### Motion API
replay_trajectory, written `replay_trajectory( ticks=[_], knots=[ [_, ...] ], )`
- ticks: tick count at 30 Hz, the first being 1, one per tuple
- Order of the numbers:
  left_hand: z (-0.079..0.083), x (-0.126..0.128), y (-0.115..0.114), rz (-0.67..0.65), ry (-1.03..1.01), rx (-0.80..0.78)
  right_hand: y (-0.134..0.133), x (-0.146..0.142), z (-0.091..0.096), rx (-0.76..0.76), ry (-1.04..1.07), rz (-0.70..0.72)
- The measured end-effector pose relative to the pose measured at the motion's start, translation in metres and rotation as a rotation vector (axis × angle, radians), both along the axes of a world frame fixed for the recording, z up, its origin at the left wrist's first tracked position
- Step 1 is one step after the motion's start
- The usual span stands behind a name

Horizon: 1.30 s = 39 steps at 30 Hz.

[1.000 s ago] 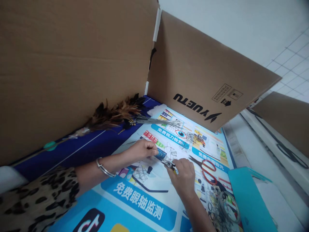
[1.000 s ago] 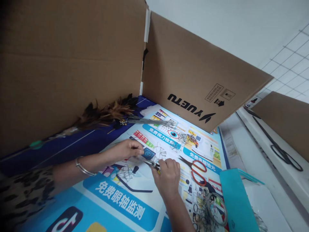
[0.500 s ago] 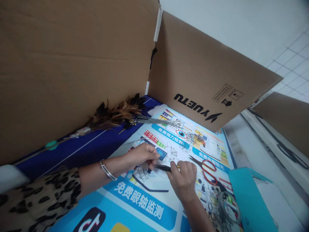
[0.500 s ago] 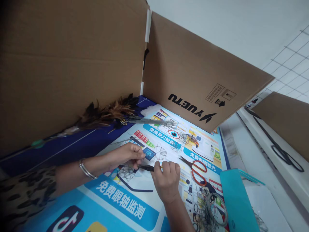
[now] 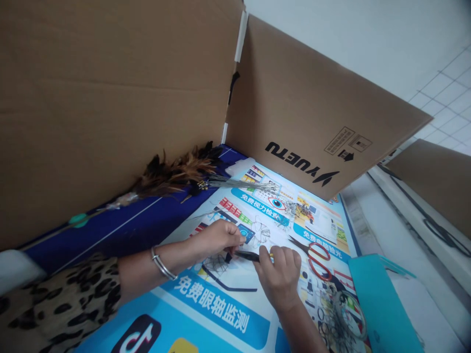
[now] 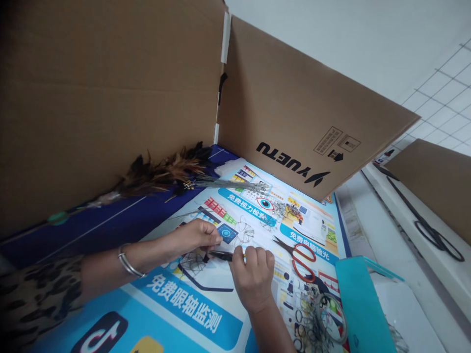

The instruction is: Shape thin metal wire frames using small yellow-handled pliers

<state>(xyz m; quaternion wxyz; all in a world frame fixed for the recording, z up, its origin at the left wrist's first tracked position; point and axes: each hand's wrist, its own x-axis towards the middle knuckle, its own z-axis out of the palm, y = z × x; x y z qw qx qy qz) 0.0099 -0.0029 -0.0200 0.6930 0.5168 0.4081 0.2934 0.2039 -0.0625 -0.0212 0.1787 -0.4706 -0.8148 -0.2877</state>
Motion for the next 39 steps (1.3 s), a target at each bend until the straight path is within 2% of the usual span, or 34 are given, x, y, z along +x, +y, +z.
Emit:
replay_trajectory(
  ticks=[5,23,32,39],
  knots=[
    [-0.005,-0.001,0.0,-0.015,0.016,0.015,0.0,0.0,0.001,-0.014,-0.015,0.007],
    [0.006,-0.001,-0.003,-0.047,0.056,-0.055,0.001,0.0,0.0,-0.042,-0.019,0.034],
    [0.002,-0.002,-0.003,-0.086,0.04,0.034,0.002,0.001,-0.004,-0.064,-0.084,0.013],
    [-0.004,0.0,-0.001,-0.051,0.11,0.093,0.001,-0.003,-0.004,-0.098,-0.087,0.07]
  ],
)
